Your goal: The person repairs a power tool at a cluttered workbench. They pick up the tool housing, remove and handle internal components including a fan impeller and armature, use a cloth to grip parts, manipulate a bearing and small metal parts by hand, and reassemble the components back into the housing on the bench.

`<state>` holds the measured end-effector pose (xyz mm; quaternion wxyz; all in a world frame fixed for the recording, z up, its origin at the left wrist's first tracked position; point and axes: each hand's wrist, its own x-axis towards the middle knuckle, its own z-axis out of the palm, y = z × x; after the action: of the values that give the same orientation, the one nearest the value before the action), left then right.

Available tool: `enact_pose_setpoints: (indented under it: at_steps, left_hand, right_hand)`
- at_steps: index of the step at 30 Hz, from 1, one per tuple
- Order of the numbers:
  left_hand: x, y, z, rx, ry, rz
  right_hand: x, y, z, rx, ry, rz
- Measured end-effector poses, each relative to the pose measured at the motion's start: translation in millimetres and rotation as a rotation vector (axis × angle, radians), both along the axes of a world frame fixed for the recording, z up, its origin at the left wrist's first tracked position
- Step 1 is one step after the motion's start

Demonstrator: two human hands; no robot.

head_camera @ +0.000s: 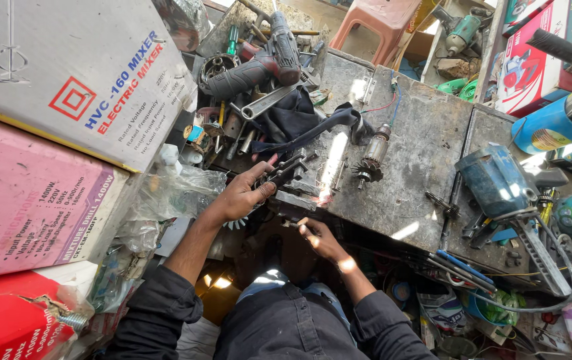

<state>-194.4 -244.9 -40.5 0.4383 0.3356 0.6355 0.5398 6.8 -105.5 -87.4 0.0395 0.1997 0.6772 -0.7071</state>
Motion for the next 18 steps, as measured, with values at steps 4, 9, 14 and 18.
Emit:
enact_pose_setpoints:
  at_steps: [4, 9, 14, 18]
  left_hand:
    - [-4.5, 1.9, -2.6, 0.016, 0.143, -0.052]
    - [-7.1, 3.1, -3.2, -0.092, 0.316, -0.080]
    - [-13.0, 5.2, -6.7, -0.140, 0.279, -0.093]
    - [-16.9, 7.4, -13.8, -0.039, 0.237, -0.104]
  right_hand:
    - [-2.1, -3.6, -4.9, 0.004, 0.148, 0.003]
    - [6.8, 4.2, -5.0, 0.236, 0.013, 0.055]
    - [10.0, 21.4, -2.3, 0.101, -0.231, 0.137]
    - [-0.2, 28.0, -3.7, 0.317, -0.126, 0.297]
